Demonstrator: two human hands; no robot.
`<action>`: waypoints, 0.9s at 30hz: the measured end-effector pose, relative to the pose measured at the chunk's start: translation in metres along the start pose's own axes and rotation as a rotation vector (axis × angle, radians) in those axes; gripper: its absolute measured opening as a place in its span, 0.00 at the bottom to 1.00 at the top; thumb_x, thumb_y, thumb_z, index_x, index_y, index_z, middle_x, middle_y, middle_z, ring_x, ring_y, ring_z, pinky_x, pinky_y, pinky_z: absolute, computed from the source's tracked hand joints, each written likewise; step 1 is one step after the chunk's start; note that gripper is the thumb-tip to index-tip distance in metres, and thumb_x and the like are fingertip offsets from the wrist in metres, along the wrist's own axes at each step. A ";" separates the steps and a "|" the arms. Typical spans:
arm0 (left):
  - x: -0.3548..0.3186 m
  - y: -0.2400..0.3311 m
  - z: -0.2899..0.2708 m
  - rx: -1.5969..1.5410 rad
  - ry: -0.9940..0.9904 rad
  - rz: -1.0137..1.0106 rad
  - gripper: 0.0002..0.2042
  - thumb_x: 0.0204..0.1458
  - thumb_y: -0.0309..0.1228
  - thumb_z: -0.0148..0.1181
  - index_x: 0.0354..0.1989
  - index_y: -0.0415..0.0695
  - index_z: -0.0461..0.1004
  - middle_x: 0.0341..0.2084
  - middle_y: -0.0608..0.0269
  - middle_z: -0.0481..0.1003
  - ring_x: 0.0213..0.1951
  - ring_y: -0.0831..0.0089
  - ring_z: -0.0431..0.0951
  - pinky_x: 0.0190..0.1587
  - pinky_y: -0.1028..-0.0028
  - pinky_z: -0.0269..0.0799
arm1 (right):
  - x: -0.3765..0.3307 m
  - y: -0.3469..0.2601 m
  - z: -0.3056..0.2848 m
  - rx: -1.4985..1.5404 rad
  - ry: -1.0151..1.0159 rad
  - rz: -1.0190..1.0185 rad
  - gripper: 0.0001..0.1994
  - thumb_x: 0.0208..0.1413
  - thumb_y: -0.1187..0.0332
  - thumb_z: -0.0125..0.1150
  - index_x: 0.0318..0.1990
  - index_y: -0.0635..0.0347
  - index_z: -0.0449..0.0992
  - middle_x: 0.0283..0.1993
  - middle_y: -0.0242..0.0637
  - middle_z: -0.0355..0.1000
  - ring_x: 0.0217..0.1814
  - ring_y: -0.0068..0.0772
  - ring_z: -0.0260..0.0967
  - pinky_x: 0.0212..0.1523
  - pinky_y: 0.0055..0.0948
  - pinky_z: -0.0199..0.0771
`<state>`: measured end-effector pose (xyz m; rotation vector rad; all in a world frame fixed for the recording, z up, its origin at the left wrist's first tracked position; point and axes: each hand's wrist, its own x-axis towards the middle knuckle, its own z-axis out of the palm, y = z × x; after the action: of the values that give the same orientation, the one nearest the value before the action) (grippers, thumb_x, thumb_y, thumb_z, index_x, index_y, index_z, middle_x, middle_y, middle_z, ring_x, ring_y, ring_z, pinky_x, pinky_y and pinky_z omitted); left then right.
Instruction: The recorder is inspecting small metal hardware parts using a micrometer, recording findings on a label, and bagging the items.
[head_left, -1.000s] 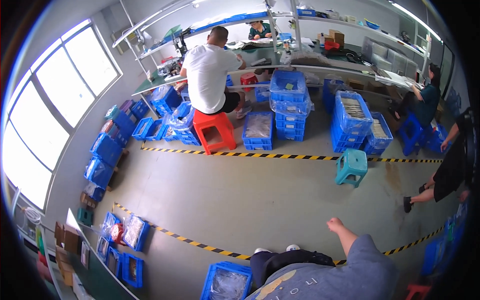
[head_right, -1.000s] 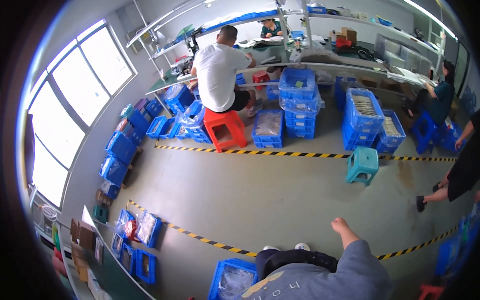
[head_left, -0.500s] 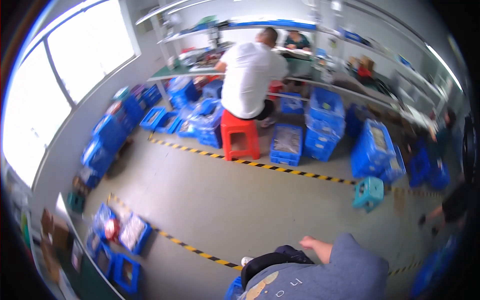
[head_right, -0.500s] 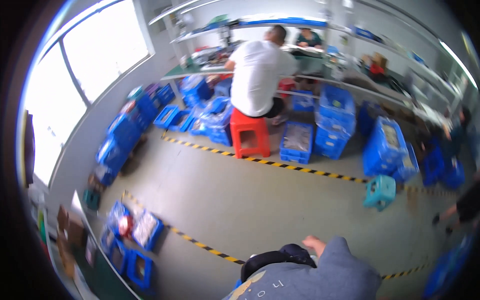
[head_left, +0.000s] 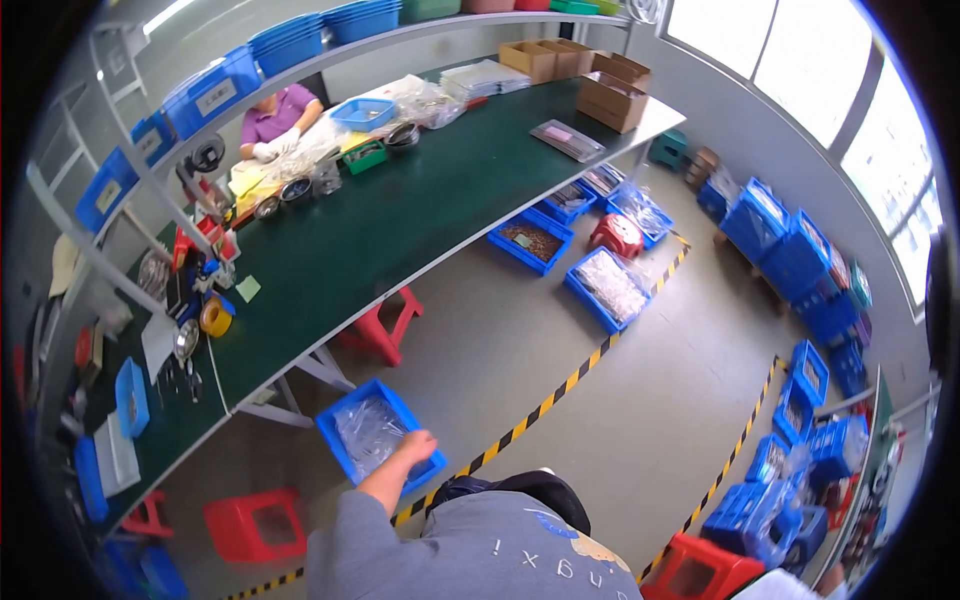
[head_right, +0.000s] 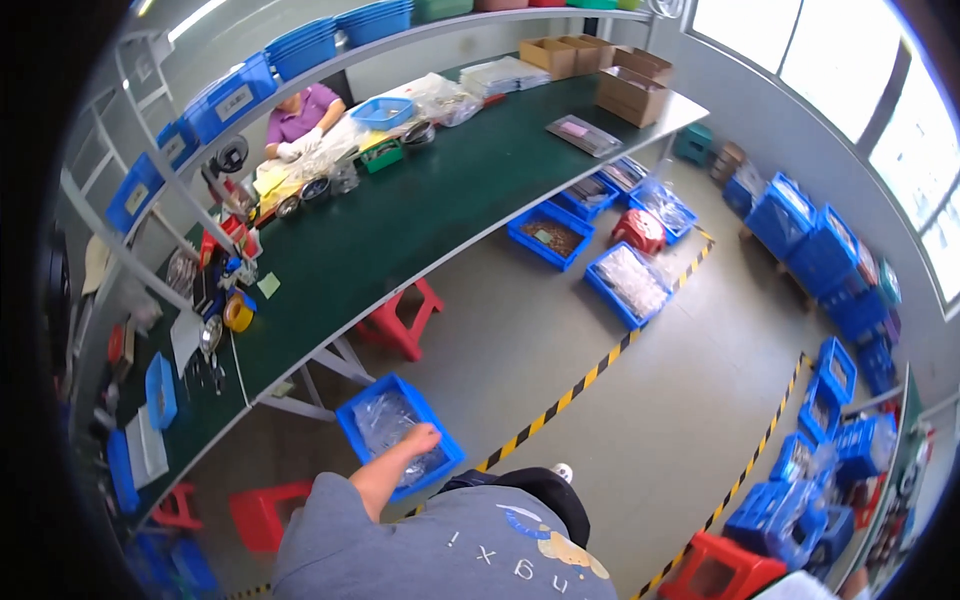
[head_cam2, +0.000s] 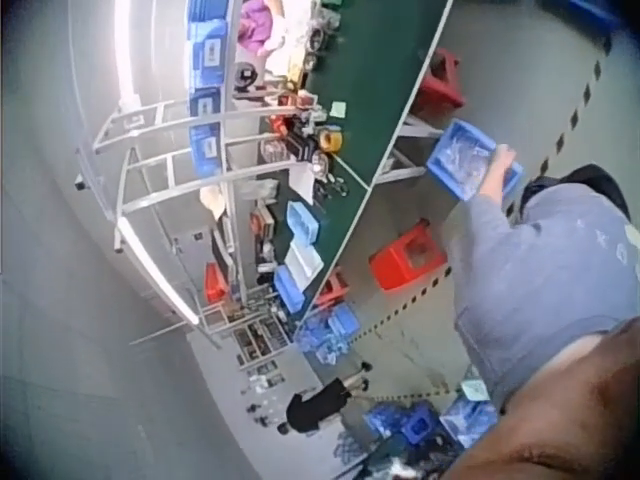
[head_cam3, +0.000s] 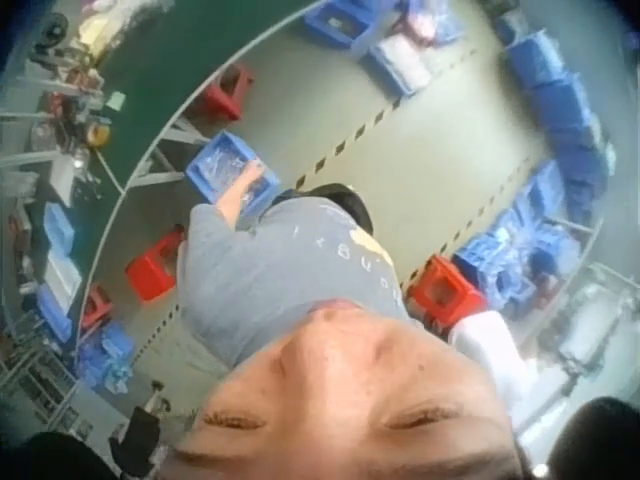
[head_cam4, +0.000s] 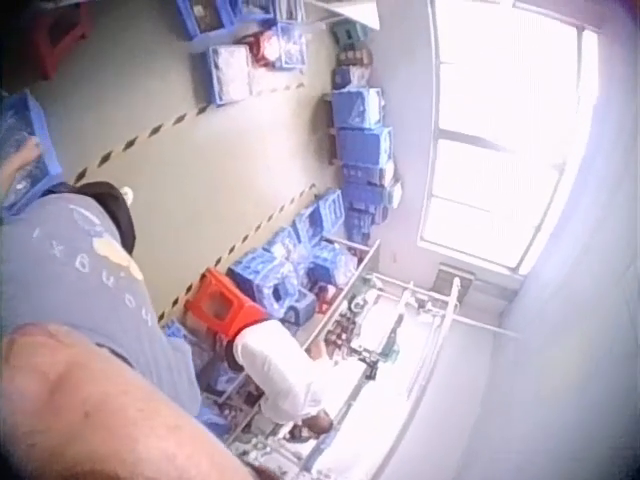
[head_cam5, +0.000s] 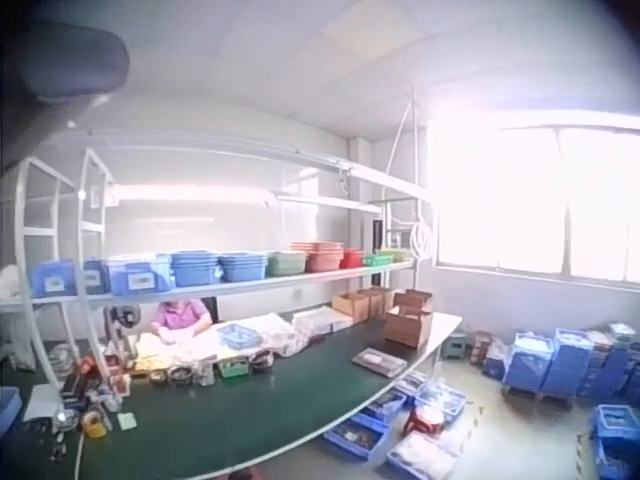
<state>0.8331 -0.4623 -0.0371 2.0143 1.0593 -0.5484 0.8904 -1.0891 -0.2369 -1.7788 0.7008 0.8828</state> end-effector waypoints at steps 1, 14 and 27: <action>-0.019 -0.004 0.006 0.083 0.056 -0.082 0.18 0.44 0.41 0.47 0.36 0.41 0.74 0.37 0.47 0.73 0.41 0.54 0.73 0.43 0.60 0.67 | 0.014 -0.025 -0.013 -0.081 -0.015 0.045 0.08 0.46 0.66 0.51 0.23 0.62 0.71 0.18 0.40 0.68 0.16 0.32 0.65 0.16 0.30 0.67; -0.040 -0.169 0.200 -0.366 -0.140 -0.271 0.09 0.43 0.33 0.52 0.23 0.41 0.74 0.21 0.57 0.74 0.25 0.63 0.73 0.29 0.63 0.68 | 0.089 -0.516 0.064 -0.169 0.191 -0.265 0.03 0.46 0.72 0.46 0.28 0.60 0.64 0.17 0.35 0.63 0.13 0.27 0.60 0.09 0.25 0.55; 0.084 0.095 -0.104 -1.199 0.906 -0.061 0.08 0.50 0.32 0.51 0.27 0.41 0.73 0.21 0.64 0.73 0.25 0.78 0.71 0.26 0.78 0.64 | 0.061 -0.781 0.464 -0.694 -0.730 -0.556 0.11 0.53 0.65 0.46 0.38 0.58 0.72 0.29 0.34 0.73 0.27 0.26 0.70 0.22 0.23 0.67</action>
<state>0.9611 -0.3712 0.0109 1.0552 1.4368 0.9149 1.4228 -0.3901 0.0030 -1.8687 -0.6179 1.3435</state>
